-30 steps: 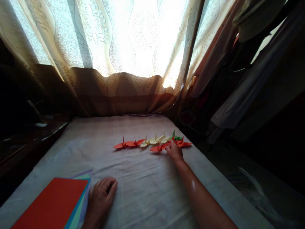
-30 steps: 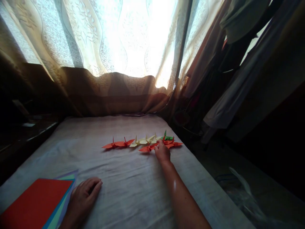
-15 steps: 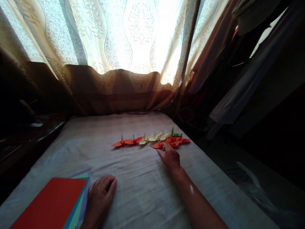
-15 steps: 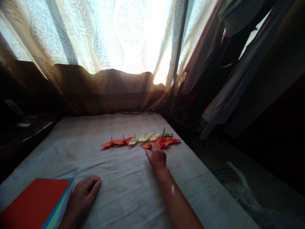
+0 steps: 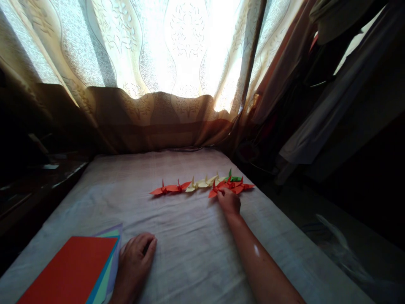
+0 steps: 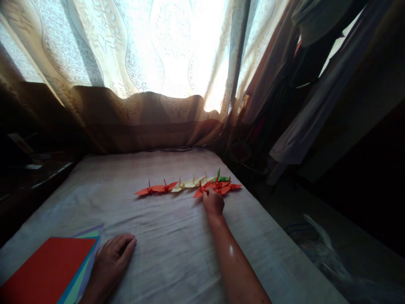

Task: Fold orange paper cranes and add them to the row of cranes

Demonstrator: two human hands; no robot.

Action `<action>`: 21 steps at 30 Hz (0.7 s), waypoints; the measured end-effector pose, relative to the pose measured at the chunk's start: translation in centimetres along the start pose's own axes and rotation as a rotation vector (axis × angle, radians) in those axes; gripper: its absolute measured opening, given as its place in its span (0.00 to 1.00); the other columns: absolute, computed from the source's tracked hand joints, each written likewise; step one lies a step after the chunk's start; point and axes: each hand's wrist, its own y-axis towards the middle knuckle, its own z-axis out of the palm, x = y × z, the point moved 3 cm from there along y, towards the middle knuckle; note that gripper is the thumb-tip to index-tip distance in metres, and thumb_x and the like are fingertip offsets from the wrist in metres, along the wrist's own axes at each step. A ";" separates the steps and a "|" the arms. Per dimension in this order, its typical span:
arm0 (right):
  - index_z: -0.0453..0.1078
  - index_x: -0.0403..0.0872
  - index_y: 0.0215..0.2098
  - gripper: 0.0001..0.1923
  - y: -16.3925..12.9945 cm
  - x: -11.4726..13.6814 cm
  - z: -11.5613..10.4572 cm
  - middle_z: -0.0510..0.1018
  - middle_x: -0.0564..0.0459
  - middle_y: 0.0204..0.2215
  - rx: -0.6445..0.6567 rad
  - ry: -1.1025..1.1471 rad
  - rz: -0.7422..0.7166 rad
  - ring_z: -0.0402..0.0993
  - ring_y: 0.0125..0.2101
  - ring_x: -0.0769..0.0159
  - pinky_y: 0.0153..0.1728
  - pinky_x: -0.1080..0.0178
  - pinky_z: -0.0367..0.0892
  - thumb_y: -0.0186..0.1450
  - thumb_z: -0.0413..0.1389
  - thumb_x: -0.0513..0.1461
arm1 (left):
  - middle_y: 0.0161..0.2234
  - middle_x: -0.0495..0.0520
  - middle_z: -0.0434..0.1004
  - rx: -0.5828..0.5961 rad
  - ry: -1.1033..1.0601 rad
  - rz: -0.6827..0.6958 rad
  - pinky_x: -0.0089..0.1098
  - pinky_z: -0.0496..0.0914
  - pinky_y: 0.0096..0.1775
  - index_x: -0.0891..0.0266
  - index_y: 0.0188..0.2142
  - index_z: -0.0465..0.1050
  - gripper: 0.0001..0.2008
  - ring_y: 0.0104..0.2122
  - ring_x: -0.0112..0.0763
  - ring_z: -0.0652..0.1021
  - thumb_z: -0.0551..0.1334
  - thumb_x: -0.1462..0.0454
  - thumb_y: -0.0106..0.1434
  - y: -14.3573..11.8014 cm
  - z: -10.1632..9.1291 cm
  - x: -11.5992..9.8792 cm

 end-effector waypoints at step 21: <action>0.73 0.50 0.48 0.15 -1.8 -0.1 0.7 0.83 0.52 0.36 0.049 0.126 0.088 0.80 0.39 0.61 0.37 0.65 0.67 0.66 0.54 0.45 | 0.35 0.50 0.82 -0.013 0.004 0.009 0.39 0.68 0.43 0.54 0.31 0.76 0.15 0.39 0.40 0.79 0.55 0.52 0.63 0.2 -0.2 -0.2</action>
